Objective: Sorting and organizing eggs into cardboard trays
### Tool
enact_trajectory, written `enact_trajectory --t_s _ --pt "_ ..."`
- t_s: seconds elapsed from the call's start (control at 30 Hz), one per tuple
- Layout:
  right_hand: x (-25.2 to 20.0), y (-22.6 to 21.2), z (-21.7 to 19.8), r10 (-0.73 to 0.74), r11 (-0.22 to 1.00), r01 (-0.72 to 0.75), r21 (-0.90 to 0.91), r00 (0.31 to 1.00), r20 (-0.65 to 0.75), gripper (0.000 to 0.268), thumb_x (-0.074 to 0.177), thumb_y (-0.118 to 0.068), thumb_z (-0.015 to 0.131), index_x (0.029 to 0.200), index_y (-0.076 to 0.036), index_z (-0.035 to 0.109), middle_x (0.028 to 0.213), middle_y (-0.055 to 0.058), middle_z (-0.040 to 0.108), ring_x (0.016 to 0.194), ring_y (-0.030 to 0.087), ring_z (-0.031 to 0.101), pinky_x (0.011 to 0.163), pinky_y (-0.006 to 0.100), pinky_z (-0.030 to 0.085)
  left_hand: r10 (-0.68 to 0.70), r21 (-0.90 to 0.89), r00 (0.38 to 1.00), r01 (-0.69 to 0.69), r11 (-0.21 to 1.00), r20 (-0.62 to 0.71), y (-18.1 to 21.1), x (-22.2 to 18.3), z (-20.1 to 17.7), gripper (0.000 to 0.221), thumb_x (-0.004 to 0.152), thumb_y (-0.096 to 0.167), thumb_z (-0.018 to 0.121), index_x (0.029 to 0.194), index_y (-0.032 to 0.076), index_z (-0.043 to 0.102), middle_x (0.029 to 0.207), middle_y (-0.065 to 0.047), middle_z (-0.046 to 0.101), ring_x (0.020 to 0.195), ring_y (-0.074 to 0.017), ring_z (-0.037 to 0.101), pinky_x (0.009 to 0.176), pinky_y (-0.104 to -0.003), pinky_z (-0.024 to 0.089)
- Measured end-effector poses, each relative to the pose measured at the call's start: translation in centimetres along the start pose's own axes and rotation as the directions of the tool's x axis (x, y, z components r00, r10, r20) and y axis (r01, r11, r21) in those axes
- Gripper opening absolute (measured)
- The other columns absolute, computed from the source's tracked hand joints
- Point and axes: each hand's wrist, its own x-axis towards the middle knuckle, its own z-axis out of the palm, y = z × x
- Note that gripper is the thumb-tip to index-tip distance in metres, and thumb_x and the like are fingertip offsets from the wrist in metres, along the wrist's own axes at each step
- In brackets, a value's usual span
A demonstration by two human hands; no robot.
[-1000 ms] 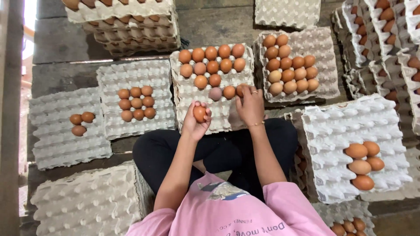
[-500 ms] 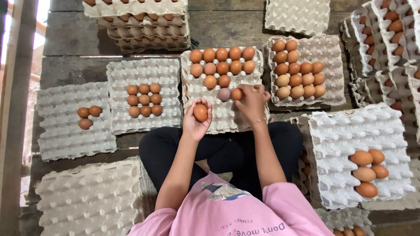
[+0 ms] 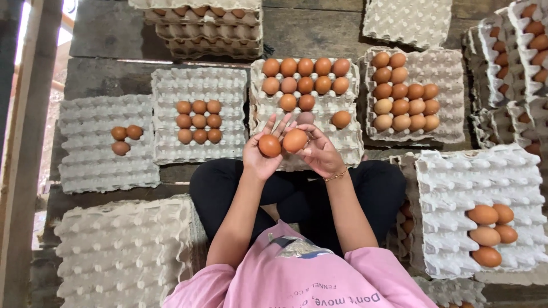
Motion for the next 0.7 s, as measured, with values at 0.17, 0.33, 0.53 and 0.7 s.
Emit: enact_trajectory --t_s 0.17,0.33,0.53,0.7 --pt "1.4 1.8 0.7 0.019 0.999 -0.019 -0.032 1.0 -0.007 0.053 0.082 0.002 0.066 0.131 0.001 0.046 0.126 0.014 0.058 0.107 0.024 0.065 0.087 0.035 0.059 0.054 -0.036 0.998 -0.053 0.998 0.019 1.4 -1.0 -0.6 0.046 0.087 0.014 0.045 0.131 0.011 0.057 0.151 -0.018 0.044 0.137 -0.0384 0.044 0.104 -0.048 0.048" --pt "3.0 2.8 3.2 0.09 0.991 -0.092 -0.093 0.996 -0.022 0.046 0.082 0.001 0.067 0.126 -0.001 0.053 0.129 0.014 0.059 0.11 0.026 0.066 0.09 0.036 0.06 0.094 -0.041 0.995 -0.096 0.995 -0.042 4.3 -2.0 -5.1 0.037 0.092 0.026 0.048 0.124 0.013 0.061 0.148 -0.017 0.047 0.127 -0.0354 0.053 0.095 -0.046 0.051" --pt "7.3 5.4 5.7 0.249 0.927 -0.26 -0.27 0.966 -0.076 0.045 0.086 -0.003 0.068 0.128 0.002 0.052 0.112 0.012 0.064 0.094 0.022 0.071 0.083 0.033 0.063 0.215 -0.197 0.929 -0.281 0.939 -0.3 10.2 -5.0 -8.2 0.023 0.085 0.013 0.053 0.106 0.003 0.056 0.126 -0.022 0.058 0.128 -0.0448 0.049 0.111 -0.059 0.04" --pt "12.3 10.4 6.1 0.322 0.91 -0.343 -0.232 0.939 -0.124 0.048 0.078 0.005 0.075 0.122 -0.003 0.056 0.109 0.011 0.059 0.096 0.024 0.067 0.083 0.035 0.063 0.349 0.087 0.846 -0.344 0.935 -0.403 16.7 -6.0 -10.7 0.027 0.09 0.034 0.067 0.105 0.016 0.054 0.112 -0.008 0.065 0.086 -0.0199 0.065 0.086 -0.036 0.057"
